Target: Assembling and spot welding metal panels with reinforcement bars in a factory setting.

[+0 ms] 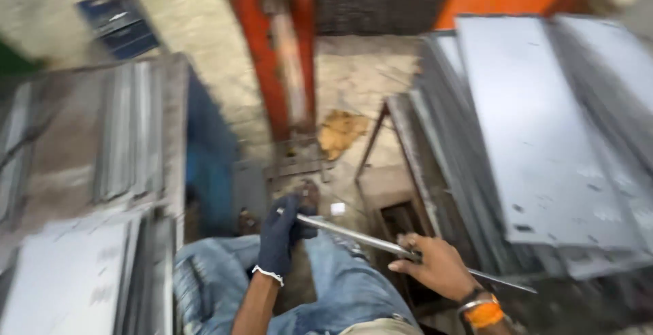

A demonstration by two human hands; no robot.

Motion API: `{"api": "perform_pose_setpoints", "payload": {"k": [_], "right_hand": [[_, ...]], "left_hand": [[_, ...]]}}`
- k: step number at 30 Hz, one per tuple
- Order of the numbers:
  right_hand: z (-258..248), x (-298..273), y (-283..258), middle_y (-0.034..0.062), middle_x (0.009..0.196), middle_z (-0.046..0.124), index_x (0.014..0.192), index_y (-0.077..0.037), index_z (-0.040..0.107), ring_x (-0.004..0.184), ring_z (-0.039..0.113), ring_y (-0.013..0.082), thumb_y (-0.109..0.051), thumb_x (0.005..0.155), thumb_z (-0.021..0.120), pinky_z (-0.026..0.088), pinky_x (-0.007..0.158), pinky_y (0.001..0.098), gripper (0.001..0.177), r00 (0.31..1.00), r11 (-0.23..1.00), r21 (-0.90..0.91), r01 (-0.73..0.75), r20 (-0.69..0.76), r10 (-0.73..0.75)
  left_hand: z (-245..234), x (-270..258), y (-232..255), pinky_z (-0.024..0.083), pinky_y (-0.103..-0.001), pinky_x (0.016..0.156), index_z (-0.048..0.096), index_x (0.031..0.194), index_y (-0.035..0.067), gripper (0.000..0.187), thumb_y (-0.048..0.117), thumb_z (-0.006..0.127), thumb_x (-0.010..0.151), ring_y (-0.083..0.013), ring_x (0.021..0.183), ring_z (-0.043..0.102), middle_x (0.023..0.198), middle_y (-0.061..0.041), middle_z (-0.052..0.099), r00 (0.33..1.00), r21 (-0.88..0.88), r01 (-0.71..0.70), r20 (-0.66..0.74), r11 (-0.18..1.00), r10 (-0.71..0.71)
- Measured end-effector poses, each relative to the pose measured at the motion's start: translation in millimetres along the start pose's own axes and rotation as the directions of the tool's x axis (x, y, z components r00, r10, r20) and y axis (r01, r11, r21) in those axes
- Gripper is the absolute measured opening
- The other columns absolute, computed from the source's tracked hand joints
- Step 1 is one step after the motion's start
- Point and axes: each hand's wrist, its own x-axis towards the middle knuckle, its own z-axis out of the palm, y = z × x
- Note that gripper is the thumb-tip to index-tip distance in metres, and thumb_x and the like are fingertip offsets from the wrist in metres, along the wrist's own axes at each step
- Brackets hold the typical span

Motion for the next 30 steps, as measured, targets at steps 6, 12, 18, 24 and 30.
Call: {"api": "perform_pose_setpoints", "payload": {"k": [6,12,18,24,30], "right_hand": [[-94,13,-26,0.0215,0.066,0.068,0.095,-0.010,0.076,0.066,0.068,0.0392,-0.047,0.085,0.074,0.049,0.064,0.0494,0.039,0.805,0.804,-0.202,-0.559,-0.368,0.466],[-124,60,63,0.0160,0.071,0.073,0.095,-0.003,0.072,0.068,0.071,0.0355,-0.056,0.088,0.076,0.054,0.066,0.0484,0.054,0.746,0.708,-0.285,-0.646,-0.433,0.506],[-114,83,97,0.0179,0.081,0.076,0.094,-0.007,0.078,0.079,0.074,0.0380,-0.025,0.071,0.076,0.058,0.075,0.0475,0.029,0.805,0.775,-0.252,-0.580,-0.323,0.497],[-141,96,8,0.0145,0.062,0.070,0.084,-0.003,0.074,0.059,0.074,0.0278,-0.033,0.087,0.075,0.057,0.061,0.0402,0.030,0.870,0.876,0.051,-0.480,-0.100,0.483],[-156,69,30,0.0138,0.071,0.071,0.094,-0.009,0.077,0.066,0.071,0.0299,-0.031,0.095,0.068,0.053,0.064,0.0430,0.023,0.781,0.896,-0.087,-0.436,-0.530,0.329]], "left_hand": [[118,43,-32,0.062,-0.039,0.059,0.051,0.129,0.018,0.040,0.033,0.057,0.092,-0.0280,0.072,0.076,0.106,-0.016,0.074,0.932,-0.065,0.260,0.280,0.964,-0.232],[188,6,-67,0.062,-0.036,0.064,0.054,0.133,0.002,0.044,0.030,0.060,0.100,-0.0232,0.078,0.076,0.106,-0.015,0.073,0.775,0.208,0.288,0.523,0.935,-0.355],[205,0,-98,0.059,-0.034,0.065,0.057,0.132,0.004,0.044,0.033,0.062,0.099,-0.0188,0.083,0.072,0.105,-0.010,0.071,0.776,0.178,0.315,0.518,0.932,-0.361],[235,18,-94,0.063,-0.037,0.070,0.062,0.126,0.003,0.057,0.049,0.060,0.092,-0.0242,0.082,0.075,0.102,-0.011,0.074,0.753,-0.020,0.502,0.502,0.865,-0.425],[216,34,-93,0.061,-0.034,0.082,0.064,0.135,-0.003,0.053,0.014,0.074,0.085,-0.0186,0.094,0.073,0.113,-0.011,0.076,0.834,0.183,0.067,0.529,0.981,-0.156]]}}
